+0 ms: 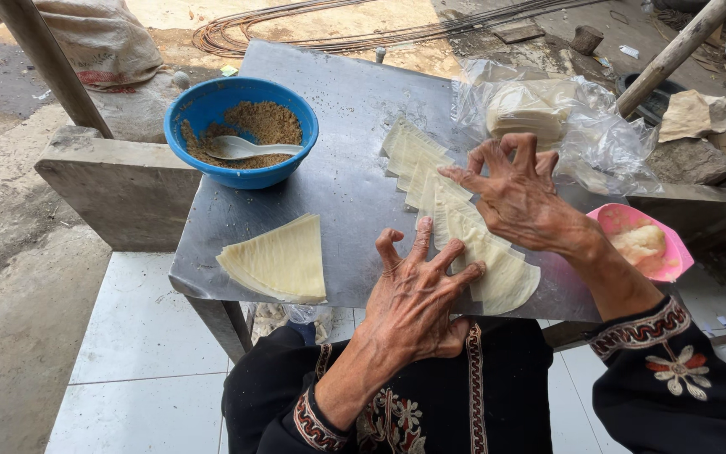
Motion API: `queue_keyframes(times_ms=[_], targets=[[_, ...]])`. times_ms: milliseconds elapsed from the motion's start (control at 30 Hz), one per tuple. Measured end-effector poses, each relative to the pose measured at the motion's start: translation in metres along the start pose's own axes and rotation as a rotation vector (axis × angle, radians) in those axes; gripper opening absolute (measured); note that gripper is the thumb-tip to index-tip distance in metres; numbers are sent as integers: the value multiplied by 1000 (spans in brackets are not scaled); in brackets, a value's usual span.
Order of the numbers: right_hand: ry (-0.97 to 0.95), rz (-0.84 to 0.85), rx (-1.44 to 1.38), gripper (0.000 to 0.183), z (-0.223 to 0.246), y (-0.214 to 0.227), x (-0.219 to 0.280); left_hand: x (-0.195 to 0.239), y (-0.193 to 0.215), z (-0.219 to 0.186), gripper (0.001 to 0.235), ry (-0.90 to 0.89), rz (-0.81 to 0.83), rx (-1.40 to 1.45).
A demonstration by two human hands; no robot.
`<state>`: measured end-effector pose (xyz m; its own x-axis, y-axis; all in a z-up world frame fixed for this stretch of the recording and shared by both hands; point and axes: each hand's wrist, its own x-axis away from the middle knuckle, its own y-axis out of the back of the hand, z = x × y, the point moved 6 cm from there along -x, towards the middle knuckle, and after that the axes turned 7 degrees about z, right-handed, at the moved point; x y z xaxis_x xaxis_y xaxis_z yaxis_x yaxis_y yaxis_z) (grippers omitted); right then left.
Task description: The person folds thin translucent wrappers into cones, places a white paste inside, adds a brown granular filling, and rolls them into cylindrical bundles. The person repeats this process for multiple units, stacking the finished rolls on the metal table.
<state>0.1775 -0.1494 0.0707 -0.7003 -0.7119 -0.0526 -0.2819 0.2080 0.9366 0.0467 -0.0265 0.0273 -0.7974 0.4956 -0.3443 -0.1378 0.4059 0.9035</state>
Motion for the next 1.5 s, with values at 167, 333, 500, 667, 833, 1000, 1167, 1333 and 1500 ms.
queue_keyframes(times_ms=[167,333,500,667,833,1000,1167,1333,1500], targets=[[-8,-13,79,72,22,-2,25,1,4,-1,74,-12,-38,-1],[12,-20,47,72,15,-13,3,0,5,0,76,2,-12,2],[-13,8,27,72,5,-24,-25,0,2,-1,78,4,-20,18],[-124,146,-77,69,-9,-34,-52,0,4,-1,76,-2,-28,37],[-54,-66,-251,69,-25,-9,-37,1,10,-2,76,-13,-31,29],[27,-76,-266,67,-5,11,33,-2,13,-3,76,-2,-4,30],[5,-123,1,72,25,13,67,-1,14,-4,76,-4,5,37],[0,-142,15,64,31,5,57,-2,16,-5,75,0,14,41],[-5,-199,36,66,21,8,31,-4,13,-5,79,19,37,34]])
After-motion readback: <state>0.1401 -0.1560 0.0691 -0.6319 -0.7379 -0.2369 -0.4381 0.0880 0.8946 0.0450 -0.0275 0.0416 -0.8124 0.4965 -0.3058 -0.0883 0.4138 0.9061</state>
